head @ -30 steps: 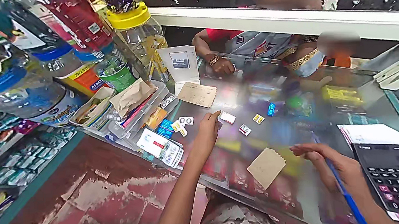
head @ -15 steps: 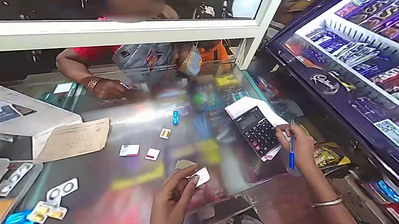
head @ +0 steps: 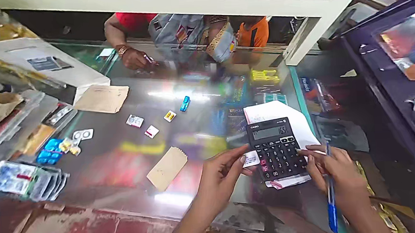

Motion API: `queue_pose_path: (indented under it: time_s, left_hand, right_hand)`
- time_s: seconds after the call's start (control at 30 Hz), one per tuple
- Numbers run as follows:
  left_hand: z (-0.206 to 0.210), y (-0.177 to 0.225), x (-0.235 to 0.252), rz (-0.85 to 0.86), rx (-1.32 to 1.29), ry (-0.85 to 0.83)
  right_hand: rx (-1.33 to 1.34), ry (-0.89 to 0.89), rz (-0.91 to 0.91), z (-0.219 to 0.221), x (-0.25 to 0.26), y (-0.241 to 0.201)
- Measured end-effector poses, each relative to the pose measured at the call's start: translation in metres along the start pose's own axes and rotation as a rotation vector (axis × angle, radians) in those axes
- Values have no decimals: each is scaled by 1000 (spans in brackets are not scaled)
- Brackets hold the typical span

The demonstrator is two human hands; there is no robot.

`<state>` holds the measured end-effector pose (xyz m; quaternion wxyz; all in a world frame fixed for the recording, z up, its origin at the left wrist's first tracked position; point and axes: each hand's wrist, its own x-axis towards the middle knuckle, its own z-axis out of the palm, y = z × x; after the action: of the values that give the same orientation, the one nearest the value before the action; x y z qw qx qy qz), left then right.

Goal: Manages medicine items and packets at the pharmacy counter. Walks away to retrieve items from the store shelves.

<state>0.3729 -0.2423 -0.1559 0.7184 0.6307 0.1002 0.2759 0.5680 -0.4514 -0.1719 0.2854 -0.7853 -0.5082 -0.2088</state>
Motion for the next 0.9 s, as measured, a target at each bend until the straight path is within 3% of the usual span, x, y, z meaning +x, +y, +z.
queue_pose_path:
  time_s: [0.27,0.4,0.73,0.9]
  left_hand:
    - [18,1,4,-3,34,32]
    - [19,6,10,-16,54,-15]
    - [14,16,14,0,63,-84]
    - [12,21,13,5,60,-103]
  right_hand:
    - [318,-84,-198,12,-5,-34]
    - [241,-185,-280,20,-1,-38]
    - [197,-228,-290,18,1,-41]
    - [217,-129,-227,14,-4,-40]
